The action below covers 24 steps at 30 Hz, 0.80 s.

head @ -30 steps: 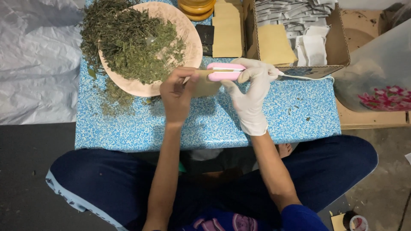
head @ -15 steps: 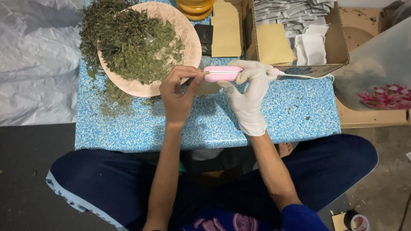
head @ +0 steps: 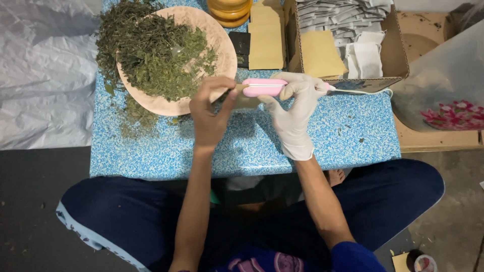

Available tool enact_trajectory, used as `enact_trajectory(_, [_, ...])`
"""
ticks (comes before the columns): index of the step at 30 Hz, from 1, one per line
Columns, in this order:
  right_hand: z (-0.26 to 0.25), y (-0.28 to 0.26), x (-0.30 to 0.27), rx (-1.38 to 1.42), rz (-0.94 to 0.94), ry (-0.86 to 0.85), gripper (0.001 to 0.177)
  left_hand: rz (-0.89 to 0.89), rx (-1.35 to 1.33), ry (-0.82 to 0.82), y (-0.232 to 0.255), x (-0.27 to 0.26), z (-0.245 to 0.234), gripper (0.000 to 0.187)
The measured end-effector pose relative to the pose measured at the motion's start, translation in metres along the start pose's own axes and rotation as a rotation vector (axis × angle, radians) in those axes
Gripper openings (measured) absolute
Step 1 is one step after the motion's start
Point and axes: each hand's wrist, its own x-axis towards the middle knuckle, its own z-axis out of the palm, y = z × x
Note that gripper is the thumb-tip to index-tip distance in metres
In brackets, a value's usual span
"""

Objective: The person uses a handheld heating tool to seal the edges of small white tea bags, then places them inside brown paper envelopes.

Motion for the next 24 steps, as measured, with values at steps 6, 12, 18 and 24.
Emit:
enact_trajectory(6, [-0.013, -0.041, 0.014, 0.045, 0.174, -0.13, 0.045, -0.307, -0.735, -0.187, 0.197, -0.003, 0.008, 0.03])
enact_trajectory(12, [-0.009, -0.033, 0.01, 0.07, 0.157, -0.091, 0.056, -0.283, -0.59, -0.164, 0.2, -0.014, -0.003, 0.032])
enact_trajectory(18, [-0.009, -0.038, 0.012, -0.017, 0.113, -0.087, 0.049, -0.219, -0.447, -0.184, 0.198, -0.01, -0.007, 0.034])
enact_trajectory(24, [-0.009, -0.036, 0.01, 0.078, 0.138, -0.093, 0.052, -0.171, -0.303, -0.201, 0.176, -0.004, -0.013, 0.036])
